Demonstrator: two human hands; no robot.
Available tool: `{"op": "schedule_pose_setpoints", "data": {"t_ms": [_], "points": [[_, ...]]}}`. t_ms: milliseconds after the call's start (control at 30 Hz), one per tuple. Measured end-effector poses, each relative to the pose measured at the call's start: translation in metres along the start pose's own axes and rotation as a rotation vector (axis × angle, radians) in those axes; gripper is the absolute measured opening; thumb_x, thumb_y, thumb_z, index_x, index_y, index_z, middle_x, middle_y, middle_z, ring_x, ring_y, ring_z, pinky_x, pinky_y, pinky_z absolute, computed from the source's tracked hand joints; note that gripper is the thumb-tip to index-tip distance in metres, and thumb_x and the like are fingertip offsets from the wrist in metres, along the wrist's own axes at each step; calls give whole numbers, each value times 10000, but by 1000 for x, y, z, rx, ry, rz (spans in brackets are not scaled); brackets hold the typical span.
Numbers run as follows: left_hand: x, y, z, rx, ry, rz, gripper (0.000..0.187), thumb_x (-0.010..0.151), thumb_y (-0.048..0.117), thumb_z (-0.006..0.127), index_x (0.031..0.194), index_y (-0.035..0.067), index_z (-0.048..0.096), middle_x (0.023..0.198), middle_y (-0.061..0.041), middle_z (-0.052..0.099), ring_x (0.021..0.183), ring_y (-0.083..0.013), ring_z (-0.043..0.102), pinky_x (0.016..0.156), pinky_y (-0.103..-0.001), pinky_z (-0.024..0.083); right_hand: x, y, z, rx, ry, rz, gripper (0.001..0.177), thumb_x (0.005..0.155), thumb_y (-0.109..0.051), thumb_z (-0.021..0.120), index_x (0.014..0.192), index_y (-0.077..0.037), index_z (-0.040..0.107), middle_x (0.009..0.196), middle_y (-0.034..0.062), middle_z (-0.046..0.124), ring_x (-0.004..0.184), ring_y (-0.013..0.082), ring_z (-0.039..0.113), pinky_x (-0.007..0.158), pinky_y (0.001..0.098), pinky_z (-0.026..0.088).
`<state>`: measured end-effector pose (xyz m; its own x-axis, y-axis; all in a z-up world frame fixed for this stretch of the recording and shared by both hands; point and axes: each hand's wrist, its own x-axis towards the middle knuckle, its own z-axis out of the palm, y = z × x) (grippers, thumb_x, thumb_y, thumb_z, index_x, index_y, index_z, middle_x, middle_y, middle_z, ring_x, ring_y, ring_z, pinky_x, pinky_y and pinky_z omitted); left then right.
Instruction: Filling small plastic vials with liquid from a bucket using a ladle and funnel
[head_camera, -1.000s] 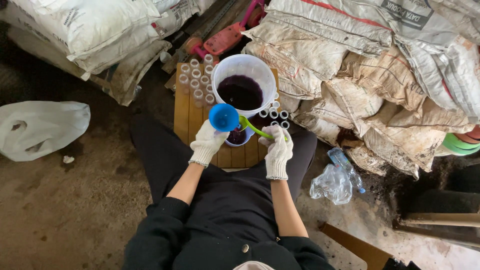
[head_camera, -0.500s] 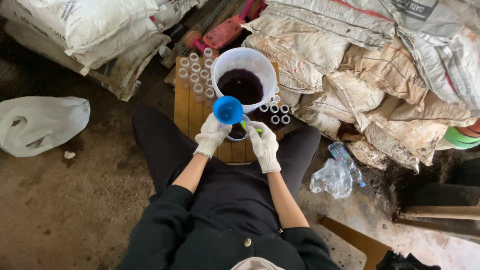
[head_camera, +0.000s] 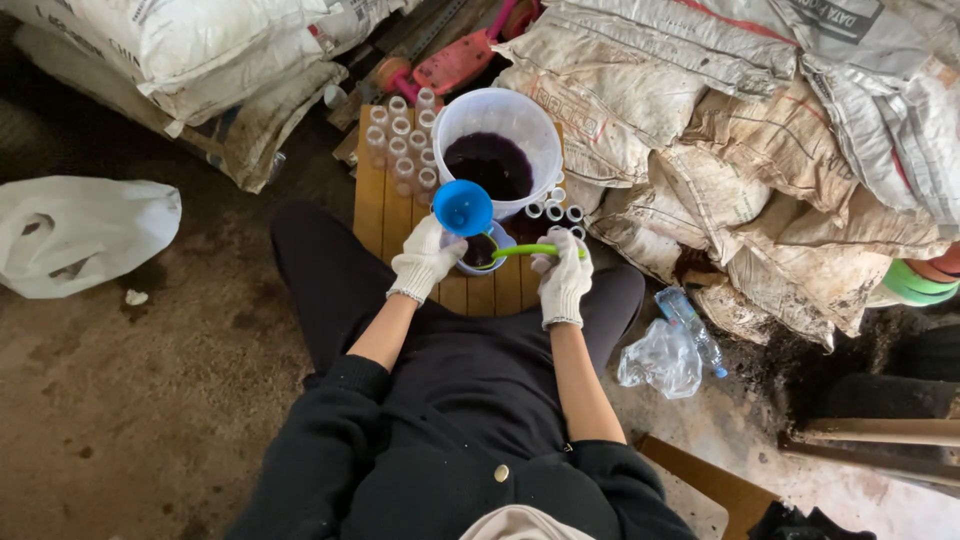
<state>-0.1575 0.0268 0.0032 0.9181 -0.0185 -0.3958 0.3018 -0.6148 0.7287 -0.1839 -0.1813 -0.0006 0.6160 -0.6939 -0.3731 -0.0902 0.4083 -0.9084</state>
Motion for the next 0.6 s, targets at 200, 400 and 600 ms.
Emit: {"op": "schedule_pose_setpoints", "data": {"t_ms": [200, 400, 600], "points": [[4, -1, 6, 2, 45, 76, 429, 866, 360, 761, 1252, 230, 627, 1280, -17, 672, 1295, -226, 593, 1126, -424, 490, -15, -27, -4, 109, -80, -95, 170, 774, -145, 771, 840, -45, 651, 745, 231, 712, 438, 211, 645, 347, 249, 522], [3, -7, 4, 32, 33, 85, 370, 853, 288, 704, 1187, 136, 665, 1187, -86, 712, 1225, -273, 642, 1104, -460, 492, -31, -41, -18, -14, -330, -208, 202, 847, -195, 765, 893, -23, 668, 860, 198, 718, 591, 200, 698, 486, 269, 599], [9, -9, 9, 31, 61, 62, 444, 863, 365, 696, 1243, 142, 642, 1232, -87, 690, 1250, -251, 627, 1134, -445, 472, -36, -36, -19, 17, -338, -213, 107, 823, -77, 739, 852, 16, 697, 755, 192, 697, 557, 197, 679, 475, 294, 596]]}}
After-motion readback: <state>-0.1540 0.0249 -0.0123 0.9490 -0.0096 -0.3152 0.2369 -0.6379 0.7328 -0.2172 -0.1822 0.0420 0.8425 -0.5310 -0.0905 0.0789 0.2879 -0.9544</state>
